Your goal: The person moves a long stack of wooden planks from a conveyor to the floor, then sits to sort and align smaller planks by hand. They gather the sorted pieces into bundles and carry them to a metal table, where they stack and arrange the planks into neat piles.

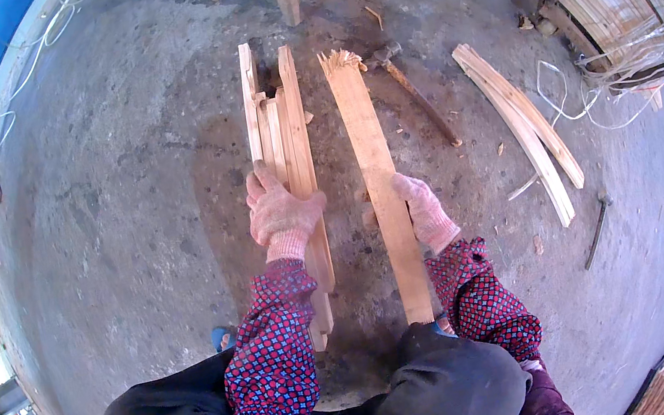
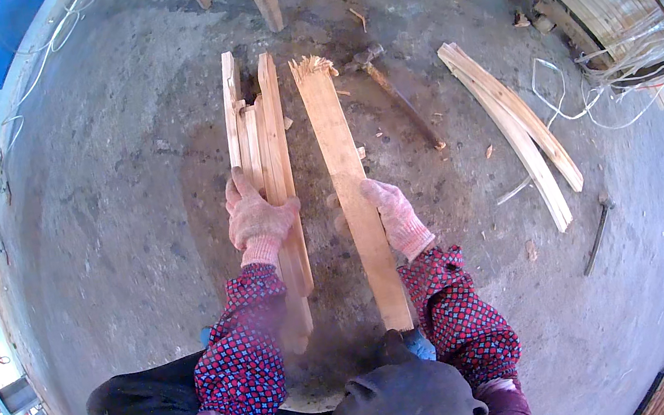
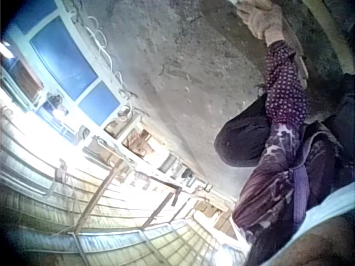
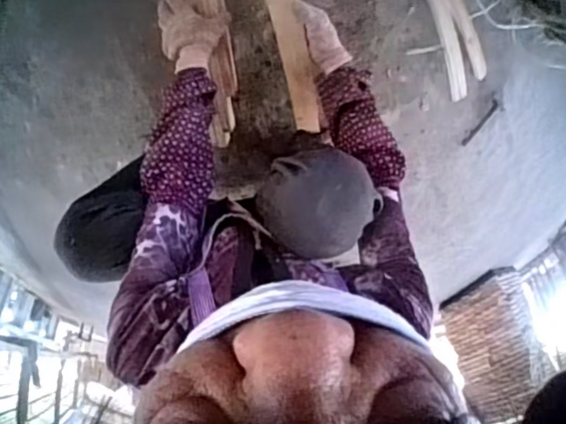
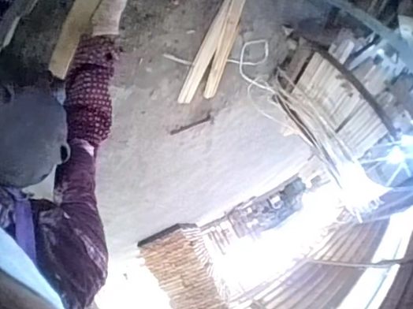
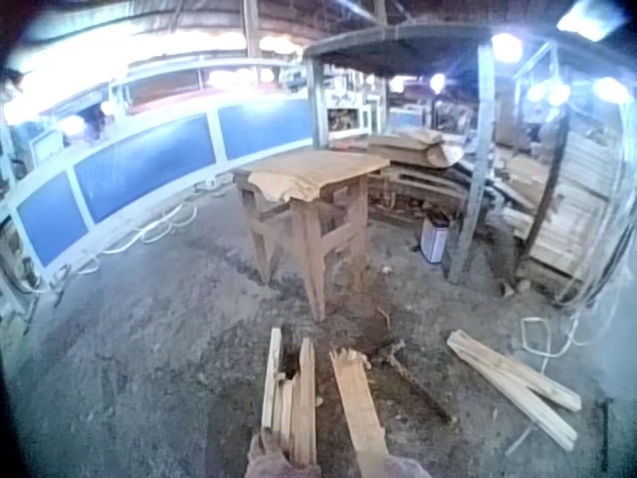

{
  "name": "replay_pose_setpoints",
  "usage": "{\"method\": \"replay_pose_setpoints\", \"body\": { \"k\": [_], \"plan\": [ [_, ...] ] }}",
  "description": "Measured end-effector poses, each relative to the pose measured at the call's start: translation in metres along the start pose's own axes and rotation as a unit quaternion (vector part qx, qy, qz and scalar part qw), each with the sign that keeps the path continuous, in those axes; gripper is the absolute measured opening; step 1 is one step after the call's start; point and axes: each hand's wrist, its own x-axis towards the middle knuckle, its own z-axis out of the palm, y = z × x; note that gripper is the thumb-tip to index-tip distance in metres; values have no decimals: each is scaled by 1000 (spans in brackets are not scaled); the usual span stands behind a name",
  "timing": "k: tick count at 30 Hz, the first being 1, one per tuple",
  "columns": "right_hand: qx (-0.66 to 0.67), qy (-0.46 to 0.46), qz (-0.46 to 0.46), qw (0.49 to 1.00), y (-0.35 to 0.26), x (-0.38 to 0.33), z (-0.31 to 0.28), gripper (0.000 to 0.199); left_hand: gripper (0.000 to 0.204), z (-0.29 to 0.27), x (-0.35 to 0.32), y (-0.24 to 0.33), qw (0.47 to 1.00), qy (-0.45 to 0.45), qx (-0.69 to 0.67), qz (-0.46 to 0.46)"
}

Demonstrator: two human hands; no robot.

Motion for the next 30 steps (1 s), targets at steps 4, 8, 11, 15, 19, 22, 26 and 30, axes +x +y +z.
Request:
{"method": "replay_pose_setpoints", "body": {
  "k": [4,8,11,15,19,22,26,30],
  "plan": [
    [-96,70,14,993,17,10,-1,52,115,0,2,-2,1000,-9,7,1],
    [-260,169,-35,950,39,29,10,45,117,-6,-1,5,1000,-23,10,2],
    [-397,198,24,896,34,38,30,48,118,-3,1,0,1000,-17,16,4],
    [-519,189,27,833,18,35,58,55,119,3,2,-6,999,24,23,24],
    [-581,155,21,799,15,39,64,57,120,4,3,-4,1000,3,4,29],
    [-625,131,20,769,14,43,78,54,119,6,3,-11,999,16,-16,40],
    [-626,126,20,769,23,54,78,53,117,15,6,-18,998,25,-41,50],
    [-647,115,-8,754,36,66,71,48,113,13,6,-22,998,31,-37,45]
  ]
}}
